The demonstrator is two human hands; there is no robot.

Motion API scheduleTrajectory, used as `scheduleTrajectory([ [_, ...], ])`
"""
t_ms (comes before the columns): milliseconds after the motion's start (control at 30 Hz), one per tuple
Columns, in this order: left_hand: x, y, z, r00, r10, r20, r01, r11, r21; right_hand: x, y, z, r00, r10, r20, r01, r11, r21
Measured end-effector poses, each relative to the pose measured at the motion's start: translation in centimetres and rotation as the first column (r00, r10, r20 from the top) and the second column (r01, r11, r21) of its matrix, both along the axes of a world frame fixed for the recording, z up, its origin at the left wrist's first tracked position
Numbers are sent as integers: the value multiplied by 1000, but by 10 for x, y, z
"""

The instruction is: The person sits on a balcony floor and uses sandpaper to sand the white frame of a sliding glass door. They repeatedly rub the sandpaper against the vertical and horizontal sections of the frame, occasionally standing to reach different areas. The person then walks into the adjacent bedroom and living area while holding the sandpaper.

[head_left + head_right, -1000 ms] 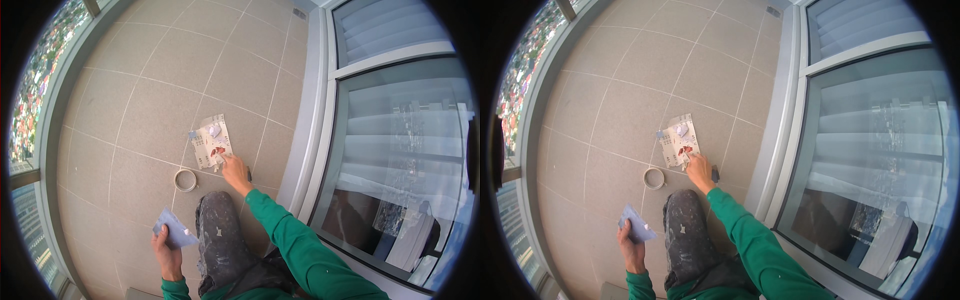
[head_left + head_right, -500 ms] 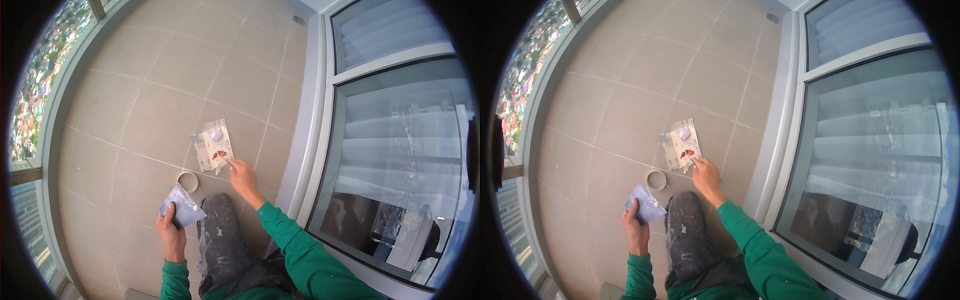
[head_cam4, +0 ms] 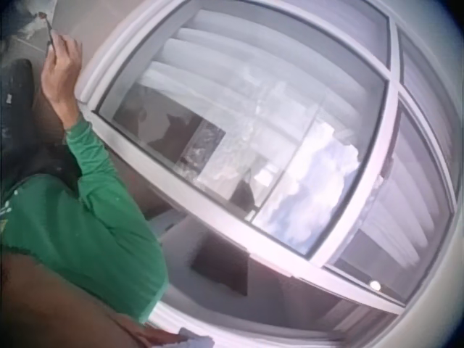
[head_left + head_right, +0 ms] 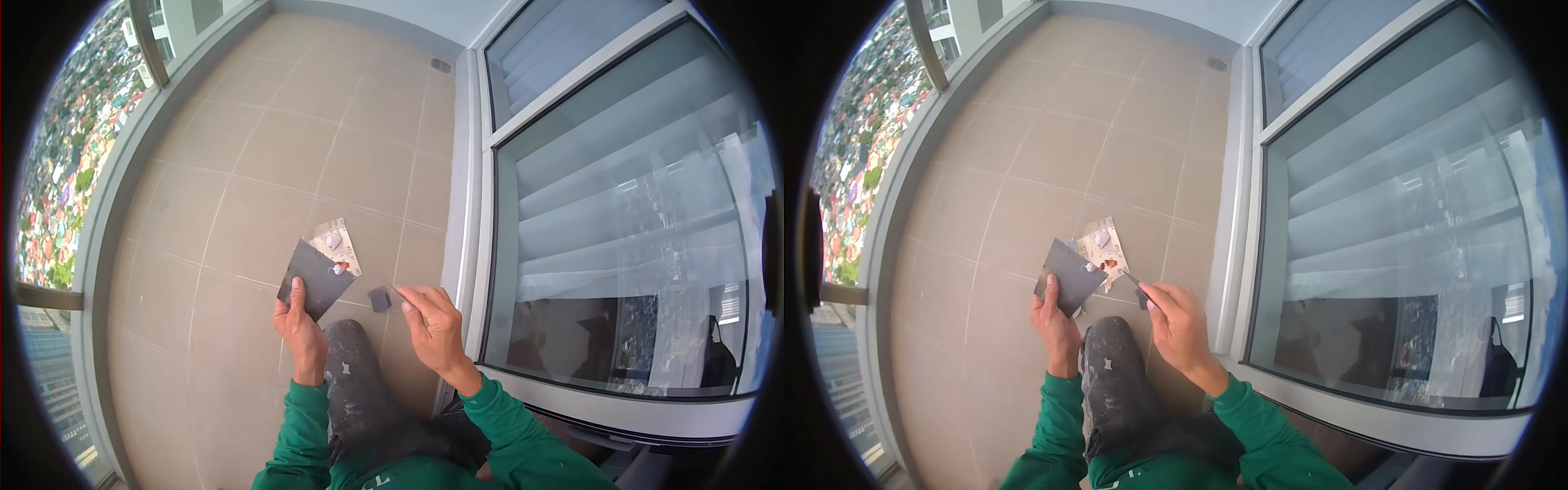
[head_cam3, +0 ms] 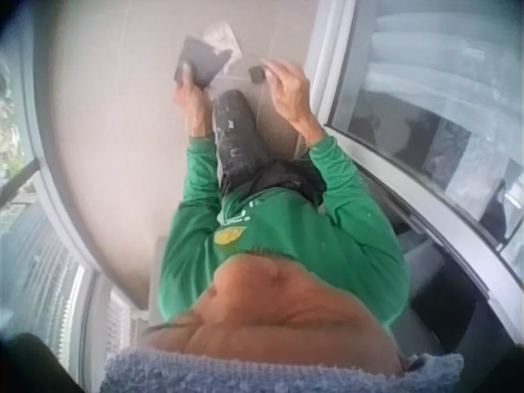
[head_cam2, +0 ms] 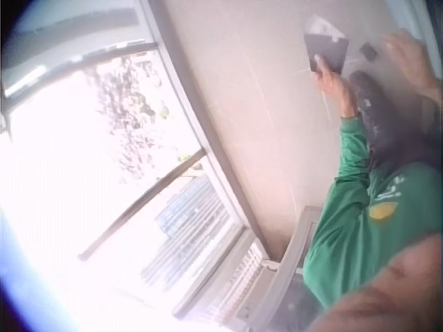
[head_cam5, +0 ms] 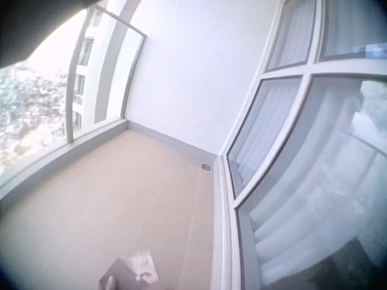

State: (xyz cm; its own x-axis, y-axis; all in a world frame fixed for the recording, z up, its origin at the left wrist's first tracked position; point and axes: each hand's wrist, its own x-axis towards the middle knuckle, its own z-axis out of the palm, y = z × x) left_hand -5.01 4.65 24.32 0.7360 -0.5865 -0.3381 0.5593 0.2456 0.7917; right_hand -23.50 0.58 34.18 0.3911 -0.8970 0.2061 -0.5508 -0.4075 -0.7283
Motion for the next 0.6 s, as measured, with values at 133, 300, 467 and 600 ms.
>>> scheduleTrajectory([
  [133,41,32,-13,1000,21,0,-21,1000,1,-9,-5,-33,978,-153,143,106,951,290],
  [300,73,76,-68,995,-95,-1,95,989,117,-8,-12,-139,932,-288,222,54,713,699],
  [467,68,71,-134,961,-209,-179,239,956,169,-1,-27,-234,935,-353,35,191,582,790],
  [600,74,31,-176,841,-295,-453,363,929,68,10,-45,-256,900,-437,15,177,396,901],
])
